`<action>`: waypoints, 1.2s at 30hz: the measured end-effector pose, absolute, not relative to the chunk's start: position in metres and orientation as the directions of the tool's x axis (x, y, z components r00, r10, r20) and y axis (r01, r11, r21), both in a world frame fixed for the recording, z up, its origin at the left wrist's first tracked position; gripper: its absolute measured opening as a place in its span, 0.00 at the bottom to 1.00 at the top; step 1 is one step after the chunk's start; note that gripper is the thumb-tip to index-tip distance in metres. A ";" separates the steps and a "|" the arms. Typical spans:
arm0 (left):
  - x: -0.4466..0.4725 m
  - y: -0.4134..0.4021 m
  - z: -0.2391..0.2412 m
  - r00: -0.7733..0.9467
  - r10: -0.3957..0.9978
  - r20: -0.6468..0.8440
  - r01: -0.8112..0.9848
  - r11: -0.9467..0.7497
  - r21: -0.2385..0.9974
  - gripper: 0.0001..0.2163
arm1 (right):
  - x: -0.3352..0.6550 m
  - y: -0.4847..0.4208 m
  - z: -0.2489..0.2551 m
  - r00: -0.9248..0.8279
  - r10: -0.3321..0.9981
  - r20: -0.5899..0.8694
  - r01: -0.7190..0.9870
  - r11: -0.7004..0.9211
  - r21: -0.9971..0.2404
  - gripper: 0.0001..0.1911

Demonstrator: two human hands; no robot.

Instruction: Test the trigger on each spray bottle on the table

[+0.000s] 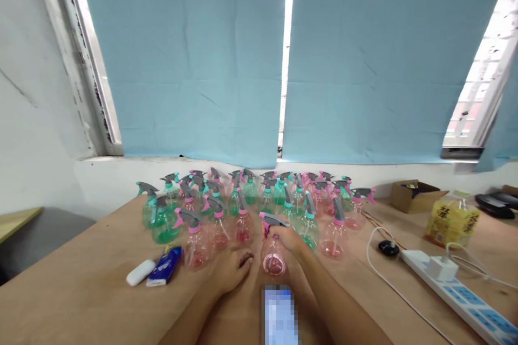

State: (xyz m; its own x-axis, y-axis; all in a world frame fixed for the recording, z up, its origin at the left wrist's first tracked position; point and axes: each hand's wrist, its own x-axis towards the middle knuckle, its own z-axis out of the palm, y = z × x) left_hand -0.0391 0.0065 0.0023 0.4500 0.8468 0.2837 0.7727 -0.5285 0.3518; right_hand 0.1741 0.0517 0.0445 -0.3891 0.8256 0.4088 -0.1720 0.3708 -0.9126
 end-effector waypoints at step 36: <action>-0.040 0.007 0.001 0.464 0.833 0.301 0.769 -0.548 0.329 0.12 | 0.160 0.053 0.032 -0.092 0.869 0.486 -0.065 0.482 -0.874 0.15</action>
